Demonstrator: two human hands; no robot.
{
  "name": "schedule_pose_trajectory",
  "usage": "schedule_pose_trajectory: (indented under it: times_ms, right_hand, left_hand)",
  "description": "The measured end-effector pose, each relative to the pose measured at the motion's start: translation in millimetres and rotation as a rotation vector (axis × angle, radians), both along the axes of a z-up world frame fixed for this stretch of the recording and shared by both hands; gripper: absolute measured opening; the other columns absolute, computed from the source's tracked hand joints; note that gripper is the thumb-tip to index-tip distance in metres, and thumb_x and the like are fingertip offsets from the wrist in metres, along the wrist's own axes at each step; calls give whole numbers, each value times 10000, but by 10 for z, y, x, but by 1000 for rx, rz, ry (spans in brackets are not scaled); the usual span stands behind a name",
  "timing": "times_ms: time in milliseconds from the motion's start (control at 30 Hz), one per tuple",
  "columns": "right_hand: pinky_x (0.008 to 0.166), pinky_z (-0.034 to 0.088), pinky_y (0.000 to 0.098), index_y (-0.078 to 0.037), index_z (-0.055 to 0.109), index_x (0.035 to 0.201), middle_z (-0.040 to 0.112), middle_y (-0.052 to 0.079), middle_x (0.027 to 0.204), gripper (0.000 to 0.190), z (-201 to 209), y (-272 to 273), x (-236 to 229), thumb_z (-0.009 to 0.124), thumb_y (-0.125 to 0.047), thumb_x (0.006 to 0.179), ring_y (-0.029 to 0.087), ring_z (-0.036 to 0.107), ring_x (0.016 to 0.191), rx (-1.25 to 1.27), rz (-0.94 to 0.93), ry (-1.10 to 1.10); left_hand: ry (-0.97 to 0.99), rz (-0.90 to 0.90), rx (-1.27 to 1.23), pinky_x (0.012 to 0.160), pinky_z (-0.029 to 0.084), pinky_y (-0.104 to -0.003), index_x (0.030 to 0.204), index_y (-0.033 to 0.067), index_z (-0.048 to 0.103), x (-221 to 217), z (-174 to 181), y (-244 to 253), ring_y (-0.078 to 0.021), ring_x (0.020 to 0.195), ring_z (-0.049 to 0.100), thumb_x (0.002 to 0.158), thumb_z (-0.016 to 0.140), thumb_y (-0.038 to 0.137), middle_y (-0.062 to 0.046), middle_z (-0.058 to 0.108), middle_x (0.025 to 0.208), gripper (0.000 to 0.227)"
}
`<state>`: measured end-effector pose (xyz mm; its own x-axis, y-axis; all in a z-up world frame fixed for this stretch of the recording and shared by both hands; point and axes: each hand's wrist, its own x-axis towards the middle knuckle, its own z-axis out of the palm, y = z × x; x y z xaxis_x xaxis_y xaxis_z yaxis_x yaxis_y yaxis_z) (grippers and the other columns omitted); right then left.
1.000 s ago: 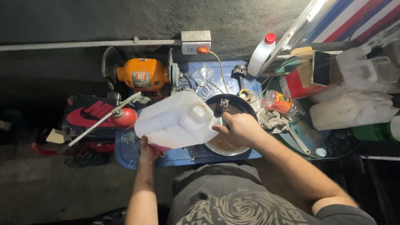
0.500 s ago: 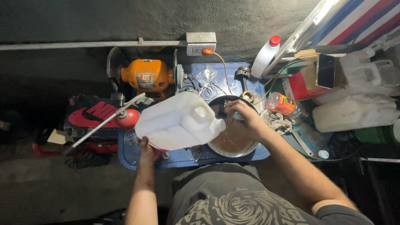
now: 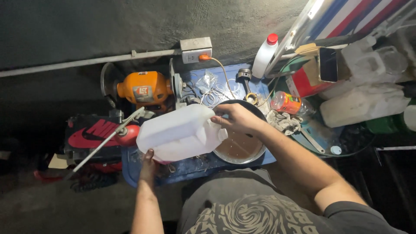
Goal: The person cleans a piston submerged in a dark liquid using a screwdriver to scrape the top and sides. They then pour a clear liquid from a white plastic jug into the bowl to rinse the piston.
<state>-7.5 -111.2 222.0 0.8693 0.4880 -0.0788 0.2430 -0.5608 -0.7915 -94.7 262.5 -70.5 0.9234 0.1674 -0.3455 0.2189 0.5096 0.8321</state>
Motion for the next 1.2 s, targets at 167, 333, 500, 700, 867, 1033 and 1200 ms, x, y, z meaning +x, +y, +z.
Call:
schedule_pose_trajectory:
  times_ms: [167, 333, 500, 700, 867, 1033, 1200]
  right_hand:
    - [791, 561, 529, -83, 692, 1095, 736, 182, 919, 364, -151, -107, -35, 665, -423, 970, 421, 722, 949, 13, -18, 50]
    - [822, 556, 535, -100, 700, 1110, 737, 184, 933, 344, -224, -187, -101, 674, -413, 968, 417, 721, 977, 25, -36, 73]
    - [872, 545, 546, -113, 702, 1167, 744, 186, 936, 382, -282, -270, -128, 656, -439, 972, 407, 714, 1026, 29, -64, 145]
    - [862, 541, 549, -91, 711, 1181, 753, 180, 918, 388, -272, -330, -165, 647, -418, 981, 397, 713, 1016, 69, -95, 182]
    - [839, 544, 543, -92, 710, 1191, 753, 185, 913, 393, -281, -372, -187, 647, -419, 981, 399, 710, 995, 72, -90, 185]
    - [791, 556, 512, -103, 714, 1200, 765, 169, 906, 386, -273, -401, -183, 643, -412, 980, 380, 718, 933, 55, -84, 188]
    - [681, 547, 415, -132, 718, 1227, 757, 131, 909, 407, -365, -427, -182, 655, -445, 975, 268, 671, 766, 28, -100, 198]
  left_hand:
    - [58, -73, 414, 1131, 398, -480, 1509, 157, 508, 43, 508, -103, -281, 1282, 557, 811, 734, 522, -134, 586, 1434, 819]
    - [-121, -97, 297, 1171, 361, -502, 1569, 136, 406, 105, 627, -170, -281, 1364, 492, 724, 794, 456, -119, 499, 1534, 983]
    - [-195, -102, 252, 1146, 391, -473, 1562, 151, 377, 166, 1010, -294, -195, 1314, 474, 692, 834, 378, -83, 512, 1495, 1009]
    - [-211, -155, 272, 1145, 384, -496, 1570, 154, 346, 211, 1160, -324, -198, 1303, 464, 669, 851, 420, -106, 497, 1481, 1066]
    - [-233, -139, 280, 1125, 409, -464, 1575, 163, 349, 209, 1187, -341, -179, 1290, 472, 674, 841, 407, -84, 510, 1461, 1055]
    - [-267, -144, 282, 1117, 425, -435, 1562, 163, 364, 185, 1338, -396, -168, 1264, 491, 686, 835, 406, -75, 528, 1423, 1024]
    - [-281, -144, 268, 1110, 434, -430, 1556, 158, 370, 203, 1296, -364, -175, 1256, 503, 654, 859, 412, -81, 540, 1406, 1056]
